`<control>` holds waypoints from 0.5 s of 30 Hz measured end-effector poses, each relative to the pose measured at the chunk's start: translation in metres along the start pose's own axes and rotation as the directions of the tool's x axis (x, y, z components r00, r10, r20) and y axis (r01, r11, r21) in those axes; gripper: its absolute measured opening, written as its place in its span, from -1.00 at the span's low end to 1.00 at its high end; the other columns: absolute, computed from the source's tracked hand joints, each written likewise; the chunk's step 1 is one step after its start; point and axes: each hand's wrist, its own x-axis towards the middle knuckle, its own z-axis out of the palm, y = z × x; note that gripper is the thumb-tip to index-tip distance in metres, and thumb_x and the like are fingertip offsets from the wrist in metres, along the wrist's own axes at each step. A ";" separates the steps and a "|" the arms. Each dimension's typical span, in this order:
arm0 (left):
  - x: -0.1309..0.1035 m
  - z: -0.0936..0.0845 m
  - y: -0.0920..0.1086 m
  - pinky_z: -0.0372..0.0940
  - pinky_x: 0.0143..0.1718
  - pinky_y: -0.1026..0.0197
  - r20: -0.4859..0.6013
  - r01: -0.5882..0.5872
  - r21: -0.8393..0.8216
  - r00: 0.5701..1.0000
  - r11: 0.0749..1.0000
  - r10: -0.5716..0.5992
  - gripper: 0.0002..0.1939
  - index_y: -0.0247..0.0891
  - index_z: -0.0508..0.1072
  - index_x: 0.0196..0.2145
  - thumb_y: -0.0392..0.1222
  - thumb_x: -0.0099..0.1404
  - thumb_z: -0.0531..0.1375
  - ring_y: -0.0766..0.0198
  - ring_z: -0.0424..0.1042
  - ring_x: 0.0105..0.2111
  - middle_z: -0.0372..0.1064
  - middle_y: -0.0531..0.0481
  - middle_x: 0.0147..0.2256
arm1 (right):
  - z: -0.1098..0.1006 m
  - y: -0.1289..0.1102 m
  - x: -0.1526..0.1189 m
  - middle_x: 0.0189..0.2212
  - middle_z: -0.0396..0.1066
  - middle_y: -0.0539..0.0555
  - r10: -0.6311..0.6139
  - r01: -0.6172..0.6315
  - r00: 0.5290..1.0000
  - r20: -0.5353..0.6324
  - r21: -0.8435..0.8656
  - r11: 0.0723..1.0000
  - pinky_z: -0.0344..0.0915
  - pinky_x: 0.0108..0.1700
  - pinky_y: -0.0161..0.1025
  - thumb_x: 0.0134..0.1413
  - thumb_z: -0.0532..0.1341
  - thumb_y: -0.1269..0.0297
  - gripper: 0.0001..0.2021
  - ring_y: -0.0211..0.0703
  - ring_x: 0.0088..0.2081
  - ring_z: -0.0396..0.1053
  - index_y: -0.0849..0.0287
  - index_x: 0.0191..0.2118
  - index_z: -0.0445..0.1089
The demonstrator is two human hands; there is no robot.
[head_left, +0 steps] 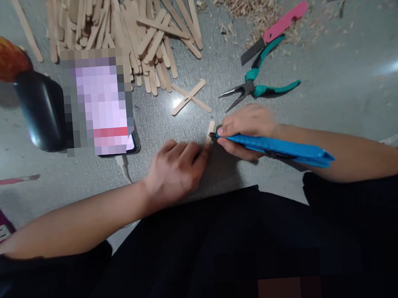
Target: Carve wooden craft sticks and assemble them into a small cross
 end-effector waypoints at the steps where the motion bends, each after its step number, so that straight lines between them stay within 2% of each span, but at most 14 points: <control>1: 0.000 0.000 -0.001 0.16 -0.40 0.07 0.000 -0.004 0.013 1.000 1.000 0.004 -0.76 -0.32 0.63 -0.03 -0.39 0.54 0.16 0.22 0.40 -0.44 0.50 -0.01 -0.38 | -0.001 -0.001 -0.002 -0.42 0.53 -0.08 -0.017 0.017 0.999 -0.043 -0.005 1.000 0.40 -0.38 -0.20 0.31 0.36 0.33 -0.82 -0.19 -0.50 0.45 -0.03 -0.06 0.38; 3: -0.001 0.001 -0.004 0.17 -0.39 0.07 0.009 -0.007 0.029 1.000 1.000 0.007 -0.73 -0.35 0.62 0.03 -0.38 0.54 0.14 0.21 0.42 -0.43 0.51 -0.03 -0.36 | -0.005 -0.004 -0.003 -0.41 0.57 -0.07 -0.008 0.005 0.997 -0.082 -0.034 0.999 0.44 -0.36 -0.19 0.34 0.35 0.29 -0.86 -0.15 -0.47 0.52 -0.04 -0.07 0.41; 5: -0.002 0.002 -0.006 0.17 -0.39 0.07 0.016 -0.002 0.023 1.000 1.000 0.001 -0.72 -0.35 0.61 0.06 -0.36 0.53 0.15 0.19 0.44 -0.42 0.51 -0.03 -0.36 | -0.009 -0.009 -0.003 -0.42 0.58 -0.05 0.092 -0.095 0.995 -0.038 -0.070 0.993 0.43 -0.38 -0.18 0.39 0.34 0.21 -0.92 -0.15 -0.46 0.55 -0.03 -0.17 0.44; 7: -0.002 0.004 -0.007 0.18 -0.40 0.06 0.013 0.003 0.007 1.000 1.000 -0.003 -0.71 -0.36 0.61 0.08 -0.37 0.51 0.15 0.17 0.45 -0.41 0.51 -0.04 -0.35 | -0.011 -0.014 -0.002 -0.44 0.57 -0.04 0.206 -0.205 0.979 -0.001 -0.074 0.976 0.40 -0.40 -0.17 0.40 0.35 0.13 -0.84 -0.15 -0.46 0.55 -0.01 -0.24 0.45; 11: -0.001 0.006 -0.006 0.19 -0.41 0.06 -0.026 0.021 -0.003 0.999 1.000 -0.021 -0.72 -0.35 0.63 0.06 -0.40 0.50 0.19 0.19 0.45 -0.42 0.51 -0.02 -0.36 | -0.007 -0.019 0.003 -0.45 0.57 -0.09 0.310 -0.304 0.947 -0.080 0.078 0.949 0.34 -0.45 -0.20 0.40 0.39 0.13 -0.88 -0.21 -0.50 0.49 0.00 -0.12 0.51; 15: 0.001 0.004 -0.004 0.19 -0.40 0.06 -0.037 0.037 -0.012 0.999 0.999 -0.037 -0.74 -0.34 0.64 0.03 -0.41 0.52 0.17 0.20 0.45 -0.43 0.52 -0.01 -0.36 | -0.006 -0.018 0.006 -0.48 0.54 -0.09 0.377 -0.371 0.924 -0.060 0.090 0.924 0.34 -0.46 -0.21 0.38 0.42 0.11 -0.86 -0.22 -0.51 0.46 0.02 -0.15 0.53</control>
